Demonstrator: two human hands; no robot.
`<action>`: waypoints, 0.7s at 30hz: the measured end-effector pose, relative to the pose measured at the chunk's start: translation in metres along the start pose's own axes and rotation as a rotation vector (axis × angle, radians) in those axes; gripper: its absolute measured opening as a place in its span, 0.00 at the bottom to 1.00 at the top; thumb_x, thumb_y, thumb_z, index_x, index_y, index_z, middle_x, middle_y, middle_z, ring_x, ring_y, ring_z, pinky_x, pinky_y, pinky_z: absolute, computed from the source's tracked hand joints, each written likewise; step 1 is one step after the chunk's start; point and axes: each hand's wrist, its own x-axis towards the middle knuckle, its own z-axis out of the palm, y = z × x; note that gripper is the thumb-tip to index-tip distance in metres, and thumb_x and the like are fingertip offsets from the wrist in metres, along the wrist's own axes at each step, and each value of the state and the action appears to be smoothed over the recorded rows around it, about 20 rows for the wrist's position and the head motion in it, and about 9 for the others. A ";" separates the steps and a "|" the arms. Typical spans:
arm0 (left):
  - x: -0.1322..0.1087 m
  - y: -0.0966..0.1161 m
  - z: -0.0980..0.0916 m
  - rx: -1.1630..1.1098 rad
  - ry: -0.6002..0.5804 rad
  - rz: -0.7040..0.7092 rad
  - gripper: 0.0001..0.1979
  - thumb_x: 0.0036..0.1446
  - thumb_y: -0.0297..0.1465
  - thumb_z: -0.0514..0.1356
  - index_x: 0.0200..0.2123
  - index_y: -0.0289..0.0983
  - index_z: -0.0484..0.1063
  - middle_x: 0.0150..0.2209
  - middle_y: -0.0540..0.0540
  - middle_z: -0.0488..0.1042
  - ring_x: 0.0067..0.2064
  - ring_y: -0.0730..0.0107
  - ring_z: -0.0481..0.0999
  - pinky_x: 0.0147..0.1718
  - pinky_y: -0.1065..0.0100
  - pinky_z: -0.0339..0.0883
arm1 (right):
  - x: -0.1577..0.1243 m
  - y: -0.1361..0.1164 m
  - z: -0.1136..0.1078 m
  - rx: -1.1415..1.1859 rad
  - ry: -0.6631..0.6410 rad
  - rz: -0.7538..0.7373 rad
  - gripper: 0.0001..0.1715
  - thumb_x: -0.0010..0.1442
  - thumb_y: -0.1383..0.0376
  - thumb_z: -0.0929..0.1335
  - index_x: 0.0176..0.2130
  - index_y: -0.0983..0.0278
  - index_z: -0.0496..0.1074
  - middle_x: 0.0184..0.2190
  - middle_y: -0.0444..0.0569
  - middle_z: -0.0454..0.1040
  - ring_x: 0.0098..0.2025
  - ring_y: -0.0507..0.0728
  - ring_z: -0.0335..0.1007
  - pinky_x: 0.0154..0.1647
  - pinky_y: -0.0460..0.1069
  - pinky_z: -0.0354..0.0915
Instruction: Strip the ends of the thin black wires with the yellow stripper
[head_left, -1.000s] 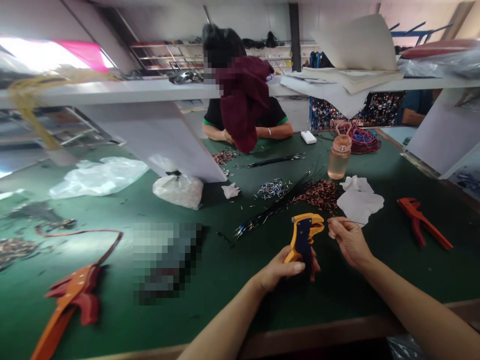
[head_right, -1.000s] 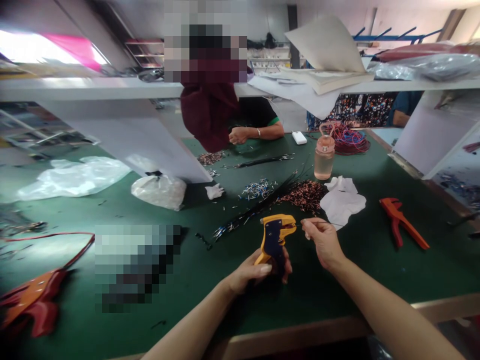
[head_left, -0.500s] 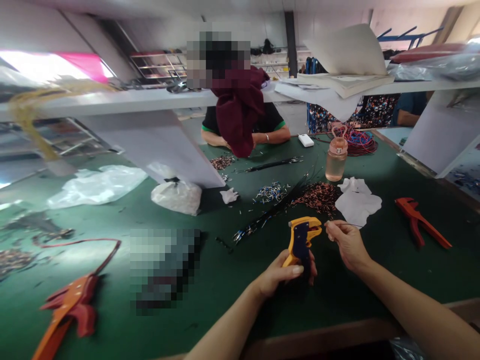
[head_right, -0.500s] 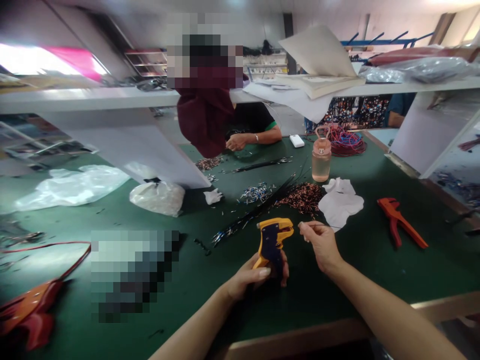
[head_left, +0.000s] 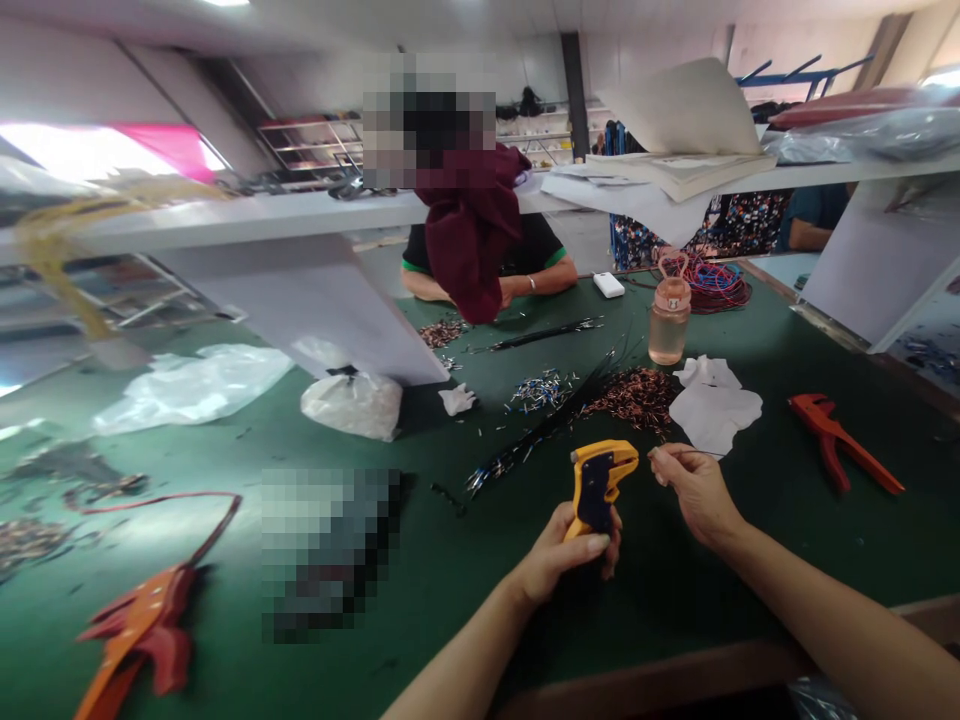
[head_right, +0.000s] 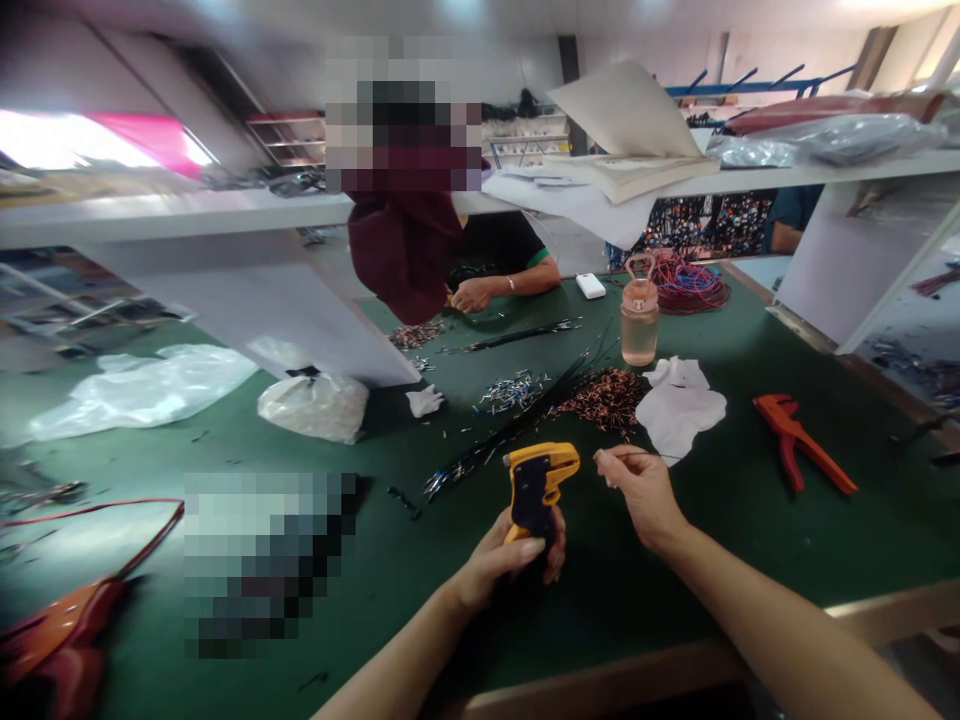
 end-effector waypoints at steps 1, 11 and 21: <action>0.000 -0.001 0.000 0.012 0.010 0.001 0.22 0.45 0.43 0.72 0.36 0.32 0.74 0.24 0.47 0.73 0.22 0.71 0.72 0.24 0.68 0.68 | 0.000 0.000 0.000 0.003 0.001 0.003 0.23 0.39 0.48 0.81 0.19 0.62 0.76 0.21 0.45 0.72 0.25 0.51 0.61 0.29 0.49 0.59; 0.003 0.000 0.008 0.020 0.153 0.033 0.21 0.47 0.45 0.70 0.29 0.32 0.71 0.17 0.51 0.67 0.17 0.75 0.65 0.17 0.71 0.58 | 0.003 0.001 -0.001 0.002 0.019 -0.011 0.22 0.39 0.48 0.80 0.22 0.62 0.78 0.21 0.44 0.71 0.24 0.51 0.60 0.28 0.49 0.58; 0.002 0.021 0.008 -0.135 0.153 0.203 0.21 0.50 0.39 0.67 0.45 0.33 0.77 0.47 0.36 0.79 0.33 0.64 0.76 0.36 0.61 0.67 | 0.003 0.001 -0.003 -0.157 0.031 -0.143 0.21 0.44 0.48 0.79 0.20 0.61 0.76 0.20 0.45 0.72 0.24 0.52 0.63 0.26 0.48 0.59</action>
